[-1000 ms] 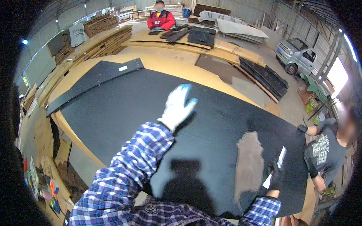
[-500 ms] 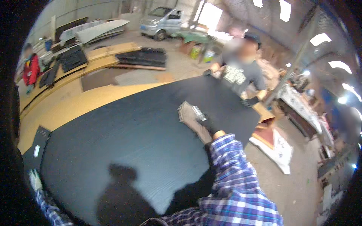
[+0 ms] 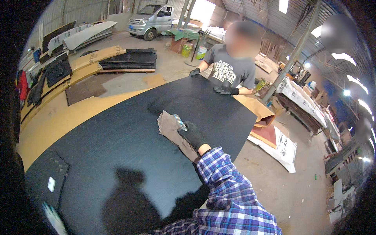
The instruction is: The person uses a utility knife to cut a large black sheet of material on a workbench while a coworker holds the sheet steady. The person wipes the surface with a cloth, scores the material, and separates a cut piece.
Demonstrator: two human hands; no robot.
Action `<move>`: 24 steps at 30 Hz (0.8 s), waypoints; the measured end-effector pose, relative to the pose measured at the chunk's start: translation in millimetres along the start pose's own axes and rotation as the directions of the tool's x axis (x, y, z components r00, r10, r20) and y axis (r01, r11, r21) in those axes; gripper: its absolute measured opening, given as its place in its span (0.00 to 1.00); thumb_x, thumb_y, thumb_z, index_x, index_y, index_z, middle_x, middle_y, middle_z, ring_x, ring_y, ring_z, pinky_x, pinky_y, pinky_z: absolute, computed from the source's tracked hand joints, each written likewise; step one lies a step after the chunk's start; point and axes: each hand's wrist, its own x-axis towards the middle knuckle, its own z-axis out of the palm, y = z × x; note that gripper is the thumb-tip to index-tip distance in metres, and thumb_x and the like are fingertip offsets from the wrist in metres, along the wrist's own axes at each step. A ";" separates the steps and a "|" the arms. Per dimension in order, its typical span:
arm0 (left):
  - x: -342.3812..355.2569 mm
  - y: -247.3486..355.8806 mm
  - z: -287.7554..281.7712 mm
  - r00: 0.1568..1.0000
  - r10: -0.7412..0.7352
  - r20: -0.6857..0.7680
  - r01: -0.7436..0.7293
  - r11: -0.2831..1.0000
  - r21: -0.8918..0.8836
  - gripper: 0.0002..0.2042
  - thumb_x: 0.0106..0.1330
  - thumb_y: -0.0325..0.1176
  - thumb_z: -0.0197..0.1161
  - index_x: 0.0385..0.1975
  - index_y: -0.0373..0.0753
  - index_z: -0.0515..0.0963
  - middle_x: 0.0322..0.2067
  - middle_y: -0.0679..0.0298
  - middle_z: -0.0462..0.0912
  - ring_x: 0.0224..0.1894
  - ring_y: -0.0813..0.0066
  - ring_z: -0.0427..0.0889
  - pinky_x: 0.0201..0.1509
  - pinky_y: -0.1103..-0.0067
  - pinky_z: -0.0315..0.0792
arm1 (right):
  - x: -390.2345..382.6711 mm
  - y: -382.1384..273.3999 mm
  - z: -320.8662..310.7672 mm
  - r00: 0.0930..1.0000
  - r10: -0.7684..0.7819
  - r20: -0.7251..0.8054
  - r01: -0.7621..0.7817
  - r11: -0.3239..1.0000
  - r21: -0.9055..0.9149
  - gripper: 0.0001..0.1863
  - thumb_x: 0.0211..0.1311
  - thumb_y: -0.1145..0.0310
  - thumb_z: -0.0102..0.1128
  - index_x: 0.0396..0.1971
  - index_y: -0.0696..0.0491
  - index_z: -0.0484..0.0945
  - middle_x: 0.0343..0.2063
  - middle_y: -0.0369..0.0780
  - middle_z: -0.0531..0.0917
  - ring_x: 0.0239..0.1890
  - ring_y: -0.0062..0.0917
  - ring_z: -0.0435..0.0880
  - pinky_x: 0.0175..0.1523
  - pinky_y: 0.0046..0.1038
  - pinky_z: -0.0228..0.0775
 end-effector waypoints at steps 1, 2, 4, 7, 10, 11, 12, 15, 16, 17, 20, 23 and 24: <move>-30.2 27.7 -33.1 0.995 0.100 -0.007 -0.100 0.989 -0.111 0.26 0.76 0.46 0.47 0.69 0.41 0.63 0.68 0.50 0.65 0.70 0.50 0.64 0.74 0.63 0.56 | 2.6 3.8 5.4 0.999 0.015 0.037 -0.017 0.999 0.042 0.23 0.60 0.55 0.67 0.50 0.55 0.79 0.43 0.47 0.85 0.44 0.37 0.83 0.51 0.36 0.72; -51.5 68.0 -58.6 0.993 0.006 0.115 0.003 0.997 -0.071 0.26 0.79 0.39 0.40 0.73 0.36 0.54 0.73 0.52 0.52 0.76 0.59 0.50 0.79 0.66 0.43 | 9.9 8.2 6.5 0.992 0.036 0.123 -0.041 0.998 0.043 0.24 0.58 0.52 0.66 0.45 0.56 0.79 0.41 0.53 0.83 0.47 0.49 0.81 0.51 0.43 0.71; -96.5 136.8 -110.0 0.988 0.072 0.138 -0.059 0.993 -0.098 0.28 0.79 0.46 0.38 0.74 0.39 0.52 0.75 0.55 0.50 0.77 0.62 0.47 0.79 0.67 0.40 | 15.4 18.2 10.4 0.998 -0.043 0.044 0.044 0.998 -0.041 0.22 0.58 0.52 0.67 0.44 0.55 0.80 0.39 0.52 0.83 0.44 0.47 0.82 0.48 0.41 0.71; -150.0 227.3 -155.6 0.970 0.241 -0.021 -0.238 0.937 -0.255 0.28 0.77 0.47 0.42 0.72 0.39 0.57 0.73 0.54 0.56 0.75 0.58 0.52 0.78 0.66 0.43 | 20.5 25.4 15.2 0.976 -0.125 0.180 0.113 0.991 0.075 0.20 0.58 0.55 0.67 0.41 0.55 0.78 0.33 0.49 0.83 0.37 0.46 0.82 0.41 0.41 0.72; -193.4 299.8 -166.3 0.952 0.281 -0.118 -0.305 0.887 -0.347 0.28 0.74 0.44 0.49 0.71 0.37 0.60 0.72 0.51 0.58 0.74 0.53 0.56 0.77 0.63 0.47 | 7.4 22.6 23.2 0.907 -0.355 0.227 0.291 0.918 0.271 0.15 0.61 0.61 0.67 0.38 0.58 0.78 0.26 0.40 0.78 0.29 0.25 0.73 0.36 0.33 0.69; -205.1 318.9 -171.4 0.955 0.292 -0.058 -0.293 0.887 -0.356 0.29 0.73 0.43 0.50 0.71 0.37 0.60 0.71 0.50 0.58 0.73 0.52 0.56 0.76 0.62 0.48 | 3.9 18.1 24.2 0.894 -0.404 0.193 0.344 0.896 0.281 0.15 0.61 0.61 0.66 0.38 0.58 0.77 0.26 0.40 0.77 0.29 0.25 0.74 0.36 0.33 0.69; -221.3 334.3 -172.9 0.931 0.338 -0.139 -0.366 0.862 -0.351 0.30 0.72 0.43 0.51 0.71 0.37 0.59 0.72 0.50 0.57 0.73 0.52 0.56 0.77 0.62 0.47 | -0.8 12.8 25.5 0.858 -0.491 0.147 0.432 0.847 0.310 0.15 0.61 0.61 0.66 0.39 0.58 0.77 0.26 0.41 0.77 0.29 0.26 0.74 0.36 0.33 0.69; -262.7 346.3 -189.2 0.910 0.410 -0.064 -0.406 0.848 -0.341 0.30 0.72 0.42 0.51 0.72 0.37 0.57 0.72 0.50 0.56 0.74 0.52 0.54 0.77 0.61 0.46 | -4.2 0.0 17.3 0.850 -0.468 0.241 0.368 0.856 0.363 0.16 0.60 0.63 0.65 0.41 0.57 0.77 0.29 0.44 0.78 0.31 0.28 0.76 0.40 0.32 0.70; -262.1 332.7 -205.1 0.898 0.433 -0.082 -0.433 0.832 -0.346 0.30 0.72 0.42 0.51 0.72 0.36 0.57 0.72 0.49 0.55 0.74 0.52 0.53 0.77 0.61 0.46 | -1.8 -8.7 12.3 0.854 -0.435 0.286 0.290 0.854 0.433 0.16 0.60 0.62 0.64 0.43 0.57 0.78 0.31 0.44 0.79 0.33 0.28 0.77 0.42 0.32 0.70; -268.5 332.8 -209.1 0.893 0.436 -0.115 -0.446 0.816 -0.368 0.30 0.72 0.42 0.51 0.72 0.36 0.57 0.72 0.49 0.55 0.75 0.52 0.53 0.77 0.61 0.46 | 1.1 -8.6 9.4 0.874 -0.356 0.331 0.242 0.909 0.341 0.17 0.59 0.63 0.65 0.43 0.57 0.77 0.33 0.46 0.80 0.36 0.31 0.79 0.44 0.32 0.71; -272.2 334.7 -221.3 0.875 0.480 -0.065 -0.468 0.804 -0.367 0.31 0.71 0.40 0.51 0.71 0.35 0.56 0.72 0.48 0.56 0.74 0.50 0.54 0.76 0.60 0.47 | 9.4 -18.6 5.4 0.840 -0.412 0.354 0.246 0.870 0.428 0.19 0.58 0.63 0.66 0.46 0.56 0.78 0.38 0.50 0.83 0.42 0.37 0.83 0.47 0.33 0.73; -264.7 339.9 -223.0 0.842 0.531 -0.099 -0.533 0.789 -0.305 0.30 0.71 0.39 0.51 0.71 0.35 0.57 0.71 0.46 0.57 0.73 0.49 0.55 0.76 0.60 0.48 | 5.3 -25.3 13.0 0.811 -0.521 0.265 0.333 0.785 0.523 0.15 0.58 0.64 0.65 0.42 0.56 0.78 0.39 0.52 0.83 0.41 0.43 0.84 0.45 0.36 0.75; -263.1 338.5 -222.4 0.845 0.525 -0.099 -0.527 0.790 -0.313 0.30 0.71 0.40 0.51 0.71 0.35 0.57 0.71 0.46 0.57 0.73 0.49 0.55 0.76 0.60 0.48 | 0.4 -28.2 13.7 0.824 -0.503 0.261 0.350 0.814 0.463 0.14 0.58 0.65 0.65 0.41 0.56 0.78 0.39 0.52 0.83 0.41 0.44 0.84 0.45 0.38 0.75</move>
